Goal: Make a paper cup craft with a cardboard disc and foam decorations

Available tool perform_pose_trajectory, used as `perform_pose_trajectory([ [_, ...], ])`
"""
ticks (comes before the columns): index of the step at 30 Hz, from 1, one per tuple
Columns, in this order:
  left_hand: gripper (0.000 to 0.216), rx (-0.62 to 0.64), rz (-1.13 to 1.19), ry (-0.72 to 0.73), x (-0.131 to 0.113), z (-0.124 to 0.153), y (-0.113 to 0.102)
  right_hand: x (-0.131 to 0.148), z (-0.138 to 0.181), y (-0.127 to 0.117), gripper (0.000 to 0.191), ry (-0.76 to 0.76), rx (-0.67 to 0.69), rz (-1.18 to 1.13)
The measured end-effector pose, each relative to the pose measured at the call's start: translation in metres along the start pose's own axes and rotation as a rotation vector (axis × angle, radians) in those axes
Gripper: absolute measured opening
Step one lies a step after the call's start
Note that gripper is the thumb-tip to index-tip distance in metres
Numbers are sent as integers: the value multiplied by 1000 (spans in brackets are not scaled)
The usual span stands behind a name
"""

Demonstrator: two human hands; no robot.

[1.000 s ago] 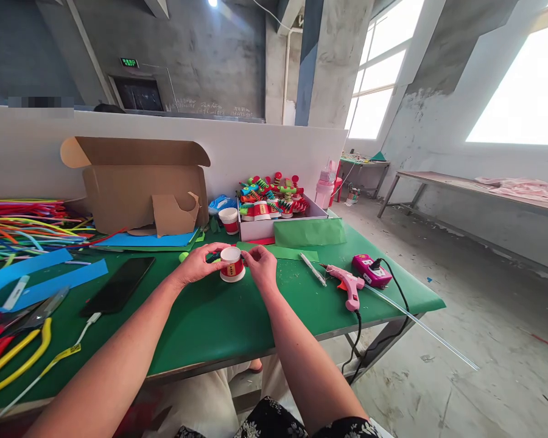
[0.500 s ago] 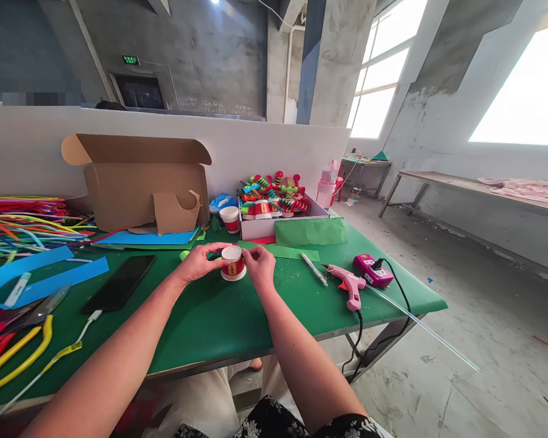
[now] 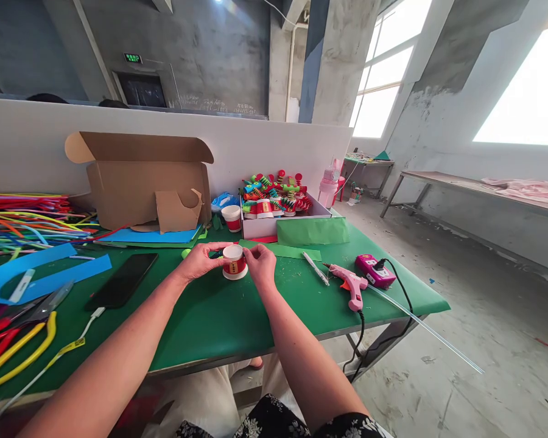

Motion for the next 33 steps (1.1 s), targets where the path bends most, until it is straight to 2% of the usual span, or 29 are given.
perform_pose_trajectory([
  [10,55,32,-36,29,-3,1,1,-2,0,-2,35,17,10,-16],
  [17,70,6,-47,-31,-6,5,-10,-12,0,-9,46,121,-30,-38],
  [21,74,-49,-9,-78,-3,6,-25,-22,-3,-20,50,161,-67,-67],
  [27,76,-163,32,-110,12,5,-42,-33,-8,-51,45,211,-226,-165],
  [30,72,-230,-29,-112,21,4,-49,-23,-8,-50,46,145,-165,-162],
  [33,69,-245,-53,-99,25,2,-52,-5,-5,-35,45,-14,-15,-84],
])
Point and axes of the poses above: each hand's wrist, its own z-axis away from the middle knuckle, its own y-axis out of the palm, x = y × z, the point moved 8 cm from there along -z, towards the middle knuckle, and after that the axes turned 6 degrees about -z, right-handed, at the moved point
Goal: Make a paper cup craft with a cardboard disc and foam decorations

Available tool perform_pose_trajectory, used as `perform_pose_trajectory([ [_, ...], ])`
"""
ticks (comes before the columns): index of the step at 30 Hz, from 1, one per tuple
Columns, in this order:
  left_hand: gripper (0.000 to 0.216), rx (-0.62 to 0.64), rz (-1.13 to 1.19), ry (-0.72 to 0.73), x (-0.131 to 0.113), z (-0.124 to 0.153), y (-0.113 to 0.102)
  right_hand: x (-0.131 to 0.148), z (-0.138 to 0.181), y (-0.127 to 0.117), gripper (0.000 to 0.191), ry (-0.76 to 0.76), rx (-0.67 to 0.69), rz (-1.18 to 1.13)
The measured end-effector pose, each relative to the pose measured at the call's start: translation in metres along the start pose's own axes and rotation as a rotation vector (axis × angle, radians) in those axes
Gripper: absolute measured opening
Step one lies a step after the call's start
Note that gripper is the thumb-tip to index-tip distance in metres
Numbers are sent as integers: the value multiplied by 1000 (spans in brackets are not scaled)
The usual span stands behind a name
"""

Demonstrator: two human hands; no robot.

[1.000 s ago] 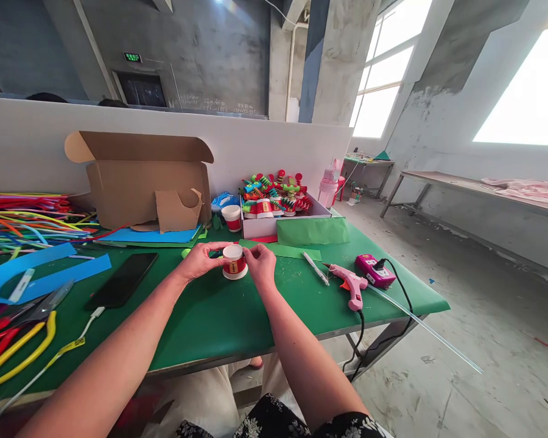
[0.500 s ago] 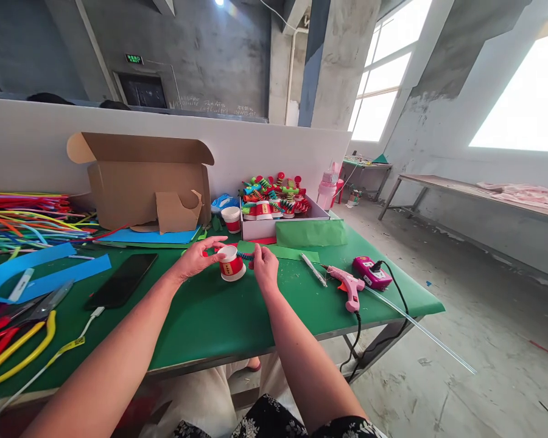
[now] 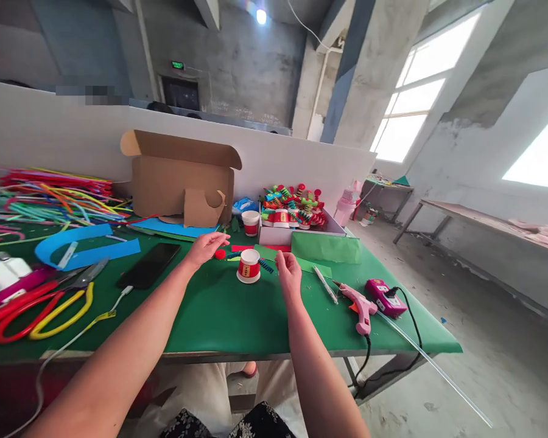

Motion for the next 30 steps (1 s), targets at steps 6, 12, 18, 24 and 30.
perform_pose_trajectory([
  [6,67,72,56,39,-10,-1,8,22,14,28,49,-256,195,364],
  [12,72,179,89,84,-23,5,29,39,16,48,43,-483,234,605],
  [18,71,216,100,112,-28,7,34,44,13,62,46,-541,282,683],
  [24,72,254,148,72,-28,8,35,37,3,59,49,-362,390,551],
  [30,78,95,88,-18,-10,0,15,50,20,16,43,-273,159,330],
])
Point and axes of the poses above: each hand's wrist, its own z-axis away from the middle knuckle, its own y-axis out of the palm, x = y × z, the point moved 8 cm from there along -z, towards the middle knuckle, and after that the axes turned 6 degrees about -z, right-handed, at the moved point
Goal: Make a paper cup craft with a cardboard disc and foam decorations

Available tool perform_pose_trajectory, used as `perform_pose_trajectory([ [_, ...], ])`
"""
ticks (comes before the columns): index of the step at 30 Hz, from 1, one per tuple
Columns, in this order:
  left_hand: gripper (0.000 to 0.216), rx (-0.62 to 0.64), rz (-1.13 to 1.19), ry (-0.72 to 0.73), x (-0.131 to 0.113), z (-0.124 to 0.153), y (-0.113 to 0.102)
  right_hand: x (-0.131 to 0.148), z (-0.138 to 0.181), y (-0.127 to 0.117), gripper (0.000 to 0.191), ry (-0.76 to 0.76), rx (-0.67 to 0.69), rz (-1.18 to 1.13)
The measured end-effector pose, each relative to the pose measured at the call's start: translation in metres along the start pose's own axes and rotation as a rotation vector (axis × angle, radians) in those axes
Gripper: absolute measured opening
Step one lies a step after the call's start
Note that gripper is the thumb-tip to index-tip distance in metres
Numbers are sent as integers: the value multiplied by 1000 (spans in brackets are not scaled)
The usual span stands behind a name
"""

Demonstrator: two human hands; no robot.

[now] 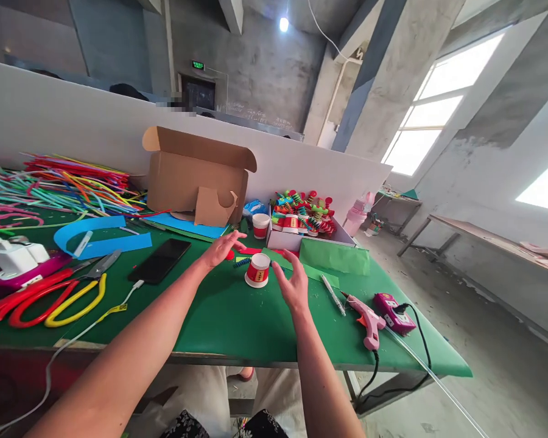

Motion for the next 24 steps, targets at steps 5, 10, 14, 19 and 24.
perform_pose_trajectory([
  [5,65,-187,-209,-36,14,-2,-19,-7,48,-21,38,63,-56,162],
  [10,43,-238,-330,-69,24,0,-24,-9,68,10,42,56,292,416],
  [14,32,-303,-405,-120,30,4,-31,-4,71,25,28,41,476,570],
  [19,28,-412,-476,-161,27,14,-42,2,76,27,30,35,551,593],
  [24,28,-554,-543,-66,21,20,-51,7,83,19,18,51,461,460],
])
Point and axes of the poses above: each hand's wrist, its own z-axis away from the middle knuckle, its own y-axis out of the palm, x = y × z, the point moved 8 cm from there along -z, towards the middle knuckle, and after that the axes turned 6 degrees about -z, right-handed, at the moved point
